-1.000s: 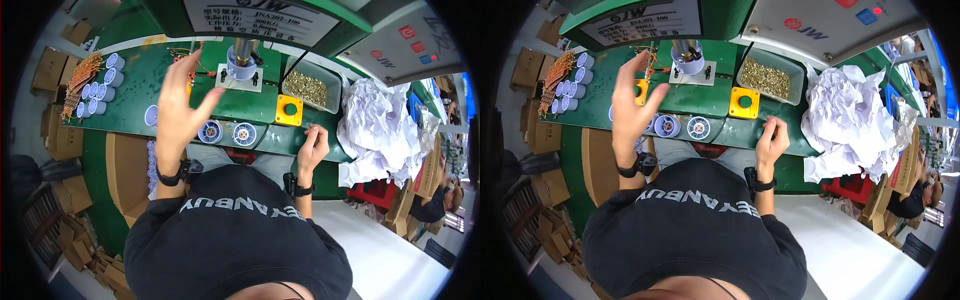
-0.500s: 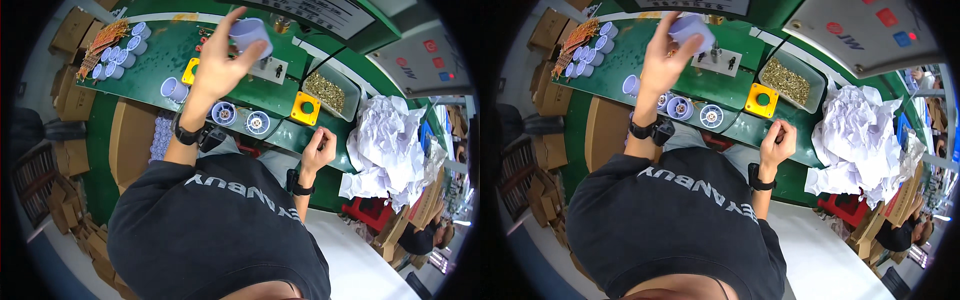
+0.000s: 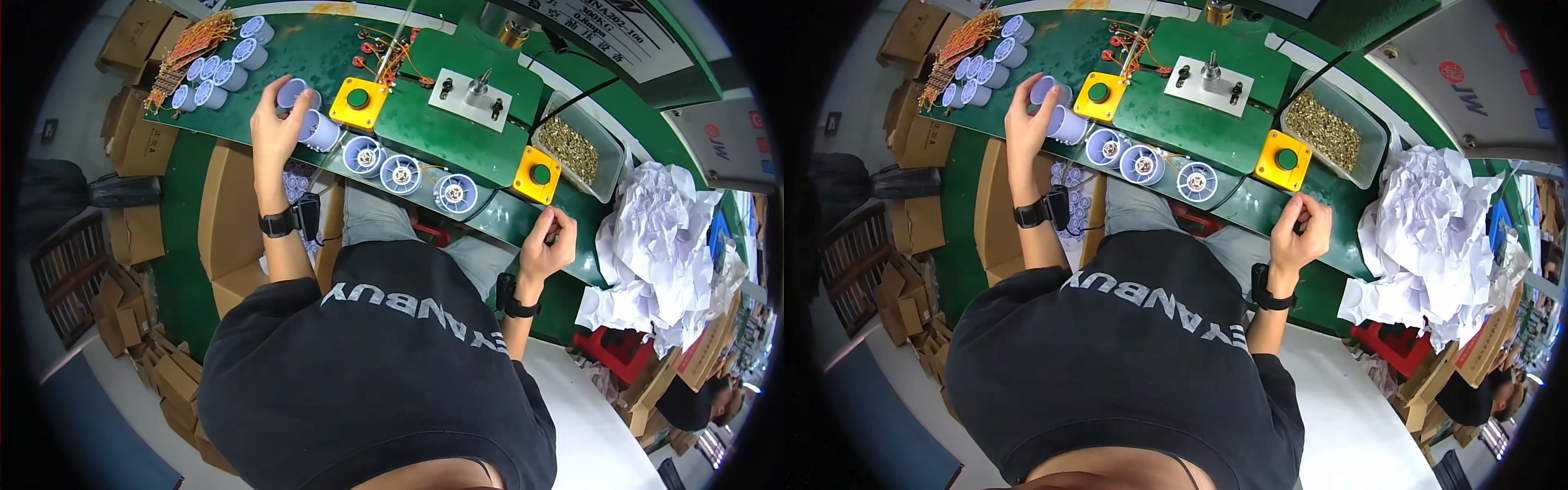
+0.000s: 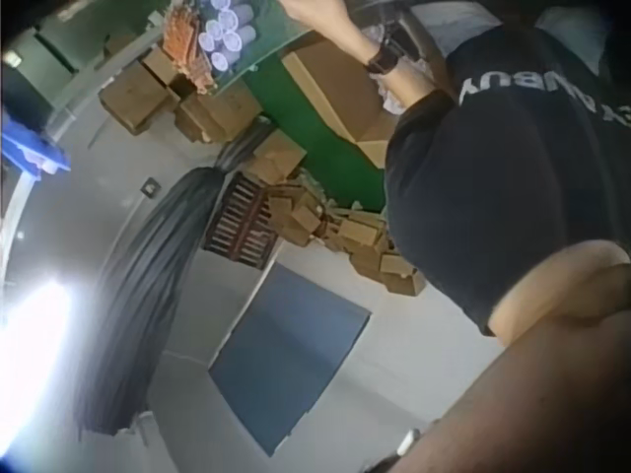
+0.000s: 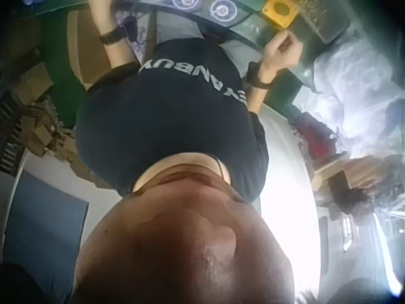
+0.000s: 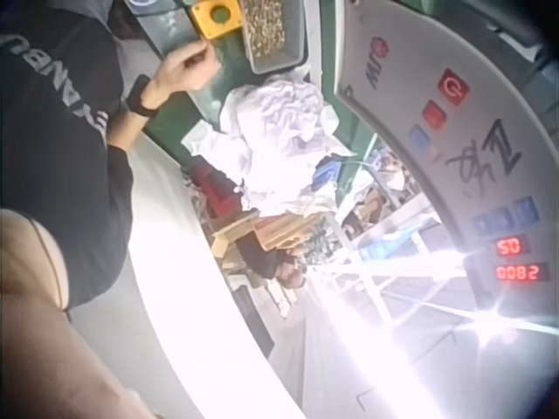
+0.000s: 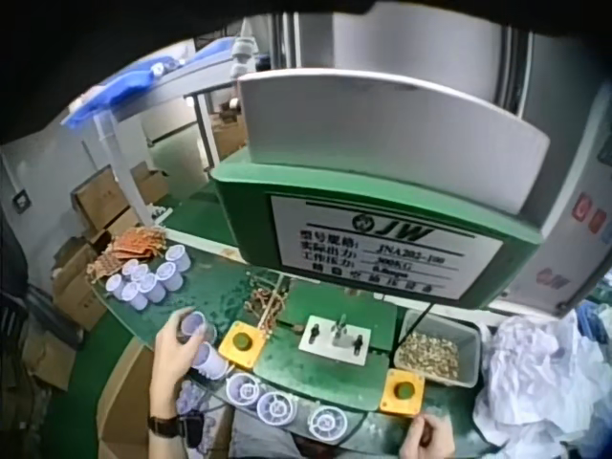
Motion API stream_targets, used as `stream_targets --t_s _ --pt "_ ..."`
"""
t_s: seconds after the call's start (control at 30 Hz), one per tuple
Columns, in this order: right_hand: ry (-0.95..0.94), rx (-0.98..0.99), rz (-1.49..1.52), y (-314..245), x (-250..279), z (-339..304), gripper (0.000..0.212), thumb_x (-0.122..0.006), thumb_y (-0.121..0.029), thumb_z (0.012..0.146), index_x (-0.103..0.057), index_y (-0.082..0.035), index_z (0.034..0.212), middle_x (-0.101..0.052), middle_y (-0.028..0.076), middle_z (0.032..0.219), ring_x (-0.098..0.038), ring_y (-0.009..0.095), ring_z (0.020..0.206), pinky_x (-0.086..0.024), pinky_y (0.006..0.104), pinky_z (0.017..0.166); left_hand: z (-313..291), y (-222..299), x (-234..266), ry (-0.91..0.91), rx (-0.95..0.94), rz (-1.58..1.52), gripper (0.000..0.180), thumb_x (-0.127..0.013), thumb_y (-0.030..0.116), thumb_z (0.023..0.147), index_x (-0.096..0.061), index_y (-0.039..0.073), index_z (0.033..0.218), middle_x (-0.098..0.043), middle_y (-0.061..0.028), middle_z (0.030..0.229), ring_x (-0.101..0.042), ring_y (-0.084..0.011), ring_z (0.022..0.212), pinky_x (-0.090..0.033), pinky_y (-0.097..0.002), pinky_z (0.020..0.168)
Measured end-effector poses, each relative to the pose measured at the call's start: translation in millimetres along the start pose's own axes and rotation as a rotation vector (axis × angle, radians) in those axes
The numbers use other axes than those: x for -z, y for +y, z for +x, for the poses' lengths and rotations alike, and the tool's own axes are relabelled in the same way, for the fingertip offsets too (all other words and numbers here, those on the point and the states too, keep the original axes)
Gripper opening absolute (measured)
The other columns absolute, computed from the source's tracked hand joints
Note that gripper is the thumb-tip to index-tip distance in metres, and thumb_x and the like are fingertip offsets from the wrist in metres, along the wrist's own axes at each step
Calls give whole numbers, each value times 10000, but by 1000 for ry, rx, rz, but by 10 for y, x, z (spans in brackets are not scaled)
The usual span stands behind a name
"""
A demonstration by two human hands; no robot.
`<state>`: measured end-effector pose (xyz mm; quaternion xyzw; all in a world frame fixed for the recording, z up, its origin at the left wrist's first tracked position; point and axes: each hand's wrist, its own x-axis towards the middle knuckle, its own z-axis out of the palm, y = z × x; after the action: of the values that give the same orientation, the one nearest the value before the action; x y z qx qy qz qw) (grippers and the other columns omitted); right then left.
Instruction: Assembling LED light bulb housings by inserting internal components and using a machine press.
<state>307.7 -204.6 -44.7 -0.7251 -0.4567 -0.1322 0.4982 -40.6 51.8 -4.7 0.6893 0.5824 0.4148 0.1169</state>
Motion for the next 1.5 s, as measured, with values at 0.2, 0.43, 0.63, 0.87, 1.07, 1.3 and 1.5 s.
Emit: stream_targets --t_s 0.2,0.43,0.63,0.87,1.07,1.3,1.5 --pt "30 -43 -13 -9 -7 -15 49 -700 -27 933 -681 18 924 -579 24 726 -422 71 559 -311 222 498 -169 508 228 10 -280 230 565 -821 368 823 -636 40 1245 -658 -171 1151 -691 -366 980 -562 -466 795" --pt "1 24 6 12 10 2 46 -708 -12 923 -682 25 930 -566 33 723 -417 82 561 -308 230 498 -601 1110 367 -289 38 410 416 -798 317 840 -678 43 1128 -657 -137 1094 -718 -319 820 -565 -458 733" --pt "19 44 19 -38 -6 -1 30 -708 4 914 -685 21 922 -555 36 711 -417 94 561 -311 241 503 -539 796 312 -285 30 420 327 -803 285 829 -710 55 1042 -677 -86 1022 -715 -259 692 -564 -426 689" --pt "20 42 6 -32 3 16 26 -716 13 896 -691 7 902 -559 37 710 -419 107 561 -316 254 505 -439 768 534 -298 -19 389 210 -805 249 820 -750 71 916 -694 -20 1002 -715 -224 691 -544 -376 637" --pt "17 69 18 -54 9 39 29 -717 12 893 -690 5 900 -560 37 711 -419 114 561 -317 260 507 -289 718 613 -204 6 482 219 -810 255 815 -749 64 903 -697 -21 1006 -720 -206 703 -539 -370 631" --pt "33 71 9 -43 15 44 36 -716 16 886 -684 -1 888 -558 39 705 -429 130 567 -323 270 513 -141 556 408 -175 -80 512 271 -798 251 828 -711 74 1014 -707 -50 983 -729 -262 757 -554 -402 655" --pt "17 79 23 -77 3 55 59 -719 25 866 -679 -16 876 -558 47 693 -439 158 568 -333 291 515 -12 511 366 -288 -27 548 456 -759 245 863 -592 119 1268 -720 -135 1010 -720 -356 883 -561 -462 718"
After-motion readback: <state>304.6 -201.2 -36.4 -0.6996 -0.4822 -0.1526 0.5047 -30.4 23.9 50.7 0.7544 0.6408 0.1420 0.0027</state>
